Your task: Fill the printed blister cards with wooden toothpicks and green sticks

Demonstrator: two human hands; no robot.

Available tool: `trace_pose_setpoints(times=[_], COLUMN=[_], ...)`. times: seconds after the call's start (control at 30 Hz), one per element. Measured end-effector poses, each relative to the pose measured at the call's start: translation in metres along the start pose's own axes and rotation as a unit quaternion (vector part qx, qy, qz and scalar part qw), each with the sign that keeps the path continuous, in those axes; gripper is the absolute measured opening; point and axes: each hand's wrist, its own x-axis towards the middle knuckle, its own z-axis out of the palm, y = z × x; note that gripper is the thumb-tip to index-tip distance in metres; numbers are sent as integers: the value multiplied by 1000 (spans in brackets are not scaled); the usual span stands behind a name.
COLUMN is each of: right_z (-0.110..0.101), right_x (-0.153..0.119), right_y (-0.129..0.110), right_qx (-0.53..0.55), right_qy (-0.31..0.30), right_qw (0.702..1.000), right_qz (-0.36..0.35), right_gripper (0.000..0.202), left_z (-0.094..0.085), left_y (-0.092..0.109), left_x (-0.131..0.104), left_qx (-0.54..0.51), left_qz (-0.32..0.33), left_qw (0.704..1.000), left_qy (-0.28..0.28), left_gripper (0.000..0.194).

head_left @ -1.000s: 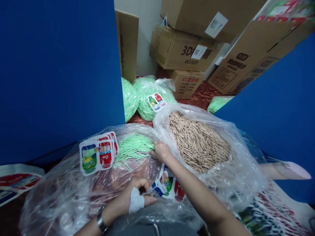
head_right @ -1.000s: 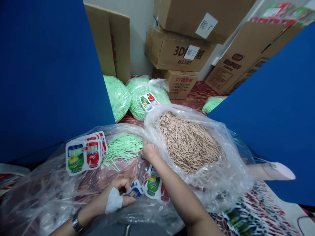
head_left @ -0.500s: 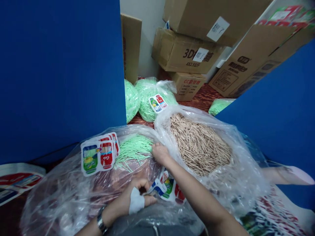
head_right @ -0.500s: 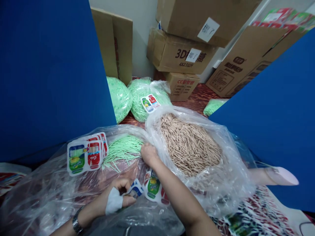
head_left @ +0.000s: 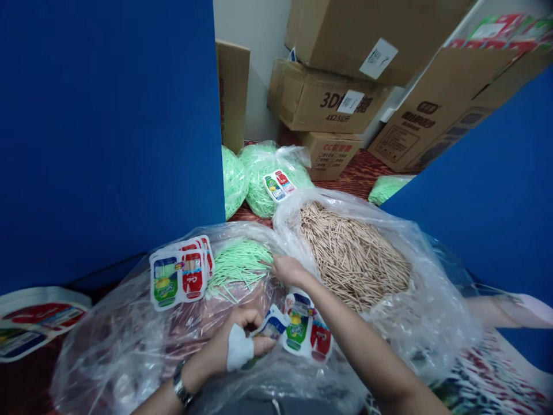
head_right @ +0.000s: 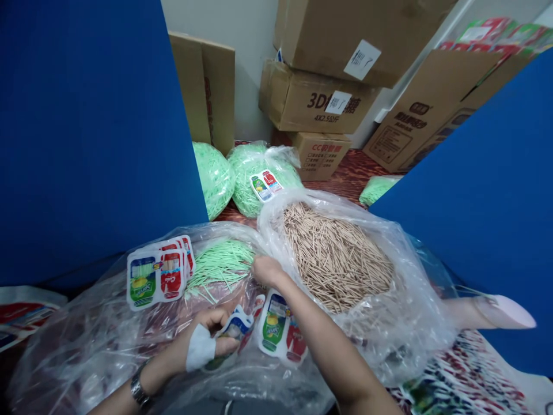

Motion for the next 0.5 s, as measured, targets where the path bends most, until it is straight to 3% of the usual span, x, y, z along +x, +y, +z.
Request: trace_pose_setpoints(times=[0.17,0.23,0.27,0.33,0.4,0.5], right_z=[-2,3,6,8,8,9], right_x=[-18,-25,-29,-34,-37,-40], right_y=[10,15,17,20,21,15], right_qx=[144,267,357,535,625,652], right_qy=[-21,-48,-75,-153,-227,-276], right_qw=[989,961,929,827,741,699], right_qz=[-40,-52,-60,-80,-90,-96], right_gripper=[30,30,27,27,33,37], left_z=[-23,-37,-44,-55,-62,-59], left_y=[11,16,17,18,19,21], left_x=[7,11,14,19,25,33], left_qx=[-46,-55,-61,-75,-84,-67], left_qz=[92,102,106,111,114,98], left_qw=[995,993,992,991,989,992], left_qy=[-8,-14,-9,14,34,38], left_gripper=[23,23,24,26,28,34])
